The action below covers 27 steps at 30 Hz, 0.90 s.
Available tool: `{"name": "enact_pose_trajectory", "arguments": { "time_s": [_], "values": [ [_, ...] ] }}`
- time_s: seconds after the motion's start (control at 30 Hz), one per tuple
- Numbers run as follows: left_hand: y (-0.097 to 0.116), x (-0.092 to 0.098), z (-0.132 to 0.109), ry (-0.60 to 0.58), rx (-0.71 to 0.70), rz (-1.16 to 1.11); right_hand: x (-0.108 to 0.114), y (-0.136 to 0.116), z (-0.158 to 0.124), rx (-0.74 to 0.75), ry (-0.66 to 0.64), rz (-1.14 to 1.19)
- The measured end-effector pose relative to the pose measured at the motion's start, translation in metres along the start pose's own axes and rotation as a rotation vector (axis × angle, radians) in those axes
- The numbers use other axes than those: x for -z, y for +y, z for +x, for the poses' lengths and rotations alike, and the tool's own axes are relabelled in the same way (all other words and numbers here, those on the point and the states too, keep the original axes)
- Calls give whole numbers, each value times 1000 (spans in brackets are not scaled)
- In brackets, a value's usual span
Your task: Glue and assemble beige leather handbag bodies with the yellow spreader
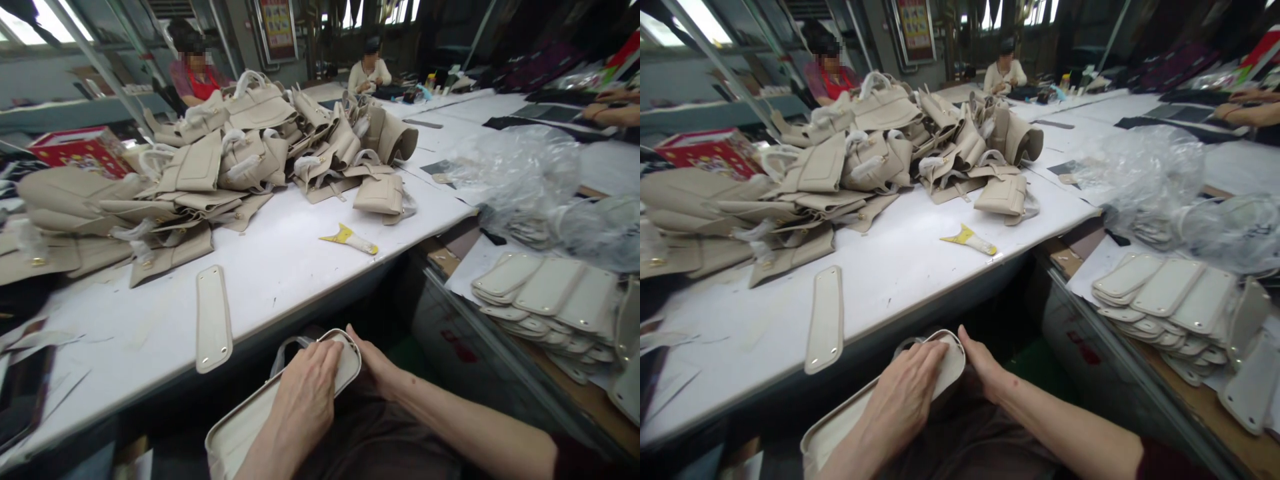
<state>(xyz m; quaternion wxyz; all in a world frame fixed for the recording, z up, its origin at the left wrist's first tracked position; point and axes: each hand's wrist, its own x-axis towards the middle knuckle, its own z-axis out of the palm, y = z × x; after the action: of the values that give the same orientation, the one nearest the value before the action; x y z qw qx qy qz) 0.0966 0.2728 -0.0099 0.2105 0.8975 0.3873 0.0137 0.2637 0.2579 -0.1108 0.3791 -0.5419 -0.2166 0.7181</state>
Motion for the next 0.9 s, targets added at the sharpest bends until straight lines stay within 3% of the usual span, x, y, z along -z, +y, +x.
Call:
{"name": "enact_pose_trajectory", "arguments": {
  "time_s": [0.17,0.27,0.4,0.7,0.9],
  "values": [
    [-6,-4,-3,-10,-28,-24,9,-31,-43,408,26,-619],
    [-5,-5,-3,20,-30,-26,0,-42,-52,482,95,-891],
    [-5,-6,0,47,-37,-41,-8,-44,-41,538,178,-1101],
    [-8,-1,5,62,-78,-21,-15,-54,-39,576,149,-1269],
    [-18,18,26,-20,4,0,-22,-48,-52,418,194,-1093]
  ]
}}
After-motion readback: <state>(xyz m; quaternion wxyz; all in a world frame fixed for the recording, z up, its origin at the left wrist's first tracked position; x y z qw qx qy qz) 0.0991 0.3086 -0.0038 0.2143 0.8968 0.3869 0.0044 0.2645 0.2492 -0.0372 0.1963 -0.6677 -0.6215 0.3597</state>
